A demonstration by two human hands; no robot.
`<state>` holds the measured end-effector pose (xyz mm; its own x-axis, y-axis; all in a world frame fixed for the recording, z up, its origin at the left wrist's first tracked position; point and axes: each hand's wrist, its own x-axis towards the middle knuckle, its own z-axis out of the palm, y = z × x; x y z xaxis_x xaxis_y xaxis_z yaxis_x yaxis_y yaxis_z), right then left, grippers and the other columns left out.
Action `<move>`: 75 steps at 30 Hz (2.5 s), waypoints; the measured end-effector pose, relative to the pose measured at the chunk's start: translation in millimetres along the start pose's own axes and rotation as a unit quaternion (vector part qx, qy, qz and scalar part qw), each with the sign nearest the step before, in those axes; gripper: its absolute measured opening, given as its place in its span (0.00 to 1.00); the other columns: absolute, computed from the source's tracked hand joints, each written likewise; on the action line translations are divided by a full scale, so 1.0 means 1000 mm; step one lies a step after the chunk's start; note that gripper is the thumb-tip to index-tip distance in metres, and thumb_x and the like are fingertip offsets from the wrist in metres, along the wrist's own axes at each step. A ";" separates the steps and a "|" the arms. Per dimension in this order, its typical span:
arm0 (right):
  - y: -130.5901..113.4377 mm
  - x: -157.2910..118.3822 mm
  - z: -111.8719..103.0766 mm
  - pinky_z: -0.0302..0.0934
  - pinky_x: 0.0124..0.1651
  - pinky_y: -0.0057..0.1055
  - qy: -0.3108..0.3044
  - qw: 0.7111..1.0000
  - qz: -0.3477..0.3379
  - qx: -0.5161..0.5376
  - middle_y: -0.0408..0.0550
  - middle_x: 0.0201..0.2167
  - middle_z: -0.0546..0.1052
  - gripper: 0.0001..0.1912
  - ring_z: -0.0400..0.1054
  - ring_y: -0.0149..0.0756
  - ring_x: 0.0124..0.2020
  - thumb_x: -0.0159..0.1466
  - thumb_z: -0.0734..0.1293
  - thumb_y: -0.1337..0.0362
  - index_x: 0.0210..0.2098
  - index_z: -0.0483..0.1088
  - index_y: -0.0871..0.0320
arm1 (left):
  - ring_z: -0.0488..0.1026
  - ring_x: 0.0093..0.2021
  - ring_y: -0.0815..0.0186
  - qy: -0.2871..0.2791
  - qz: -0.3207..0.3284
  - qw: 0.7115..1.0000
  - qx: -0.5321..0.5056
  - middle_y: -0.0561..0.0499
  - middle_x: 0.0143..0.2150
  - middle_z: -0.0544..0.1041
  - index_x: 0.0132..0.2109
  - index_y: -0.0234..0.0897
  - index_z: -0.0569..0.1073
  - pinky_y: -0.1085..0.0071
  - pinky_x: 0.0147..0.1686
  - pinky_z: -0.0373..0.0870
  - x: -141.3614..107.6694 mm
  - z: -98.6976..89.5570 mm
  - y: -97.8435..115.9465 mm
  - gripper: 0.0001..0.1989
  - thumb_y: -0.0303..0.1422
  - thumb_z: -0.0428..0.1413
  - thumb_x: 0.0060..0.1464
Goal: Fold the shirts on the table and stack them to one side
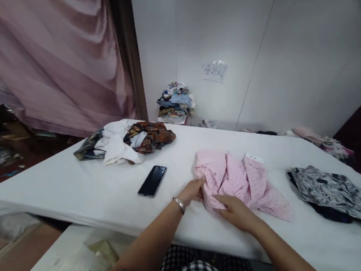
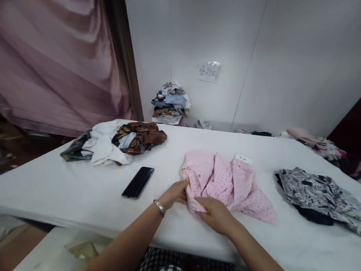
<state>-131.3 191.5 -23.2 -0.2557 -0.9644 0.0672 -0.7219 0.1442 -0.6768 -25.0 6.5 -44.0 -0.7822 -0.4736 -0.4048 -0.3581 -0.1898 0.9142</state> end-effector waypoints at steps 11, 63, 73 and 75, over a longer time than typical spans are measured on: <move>0.024 0.000 0.019 0.57 0.60 0.44 0.008 0.998 0.047 0.037 0.48 0.56 0.71 0.26 0.66 0.45 0.57 0.58 0.64 0.61 0.56 0.69 0.55 | 0.72 0.46 0.60 0.195 0.170 0.912 0.317 0.44 0.44 0.77 0.43 0.37 0.74 0.63 0.49 0.66 -0.003 -0.027 -0.011 0.13 0.36 0.48 0.58; 0.015 -0.002 0.029 0.64 0.41 0.35 0.103 0.989 -0.087 -0.067 0.50 0.37 0.78 0.21 0.70 0.40 0.39 0.61 0.60 0.70 0.53 0.70 0.55 | 0.77 0.40 0.57 0.134 0.048 0.978 0.149 0.39 0.48 0.77 0.48 0.34 0.73 0.61 0.43 0.71 -0.006 -0.052 -0.003 0.29 0.54 0.48 0.55; -0.026 0.004 0.001 0.63 0.43 0.33 -0.061 0.989 -0.134 0.012 0.45 0.36 0.78 0.12 0.70 0.35 0.38 0.63 0.63 0.63 0.44 0.75 0.52 | 0.77 0.44 0.58 0.061 0.066 0.961 -0.263 0.40 0.47 0.78 0.53 0.32 0.70 0.62 0.47 0.71 0.017 0.014 0.009 0.23 0.30 0.59 0.48; -0.026 0.021 -0.030 0.64 0.44 0.34 -0.009 0.994 -0.080 0.075 0.46 0.39 0.78 0.12 0.71 0.36 0.39 0.64 0.62 0.60 0.43 0.75 0.52 | 0.76 0.45 0.58 0.099 0.131 0.959 -0.230 0.43 0.49 0.78 0.54 0.35 0.68 0.62 0.48 0.70 0.016 0.018 0.009 0.24 0.26 0.57 0.47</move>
<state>-137.0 174.5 18.1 -0.1323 -0.9763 0.1713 -0.6476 -0.0457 -0.7606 -49.7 12.7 -42.7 -0.6859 -0.7028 -0.1888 0.1364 -0.3790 0.9153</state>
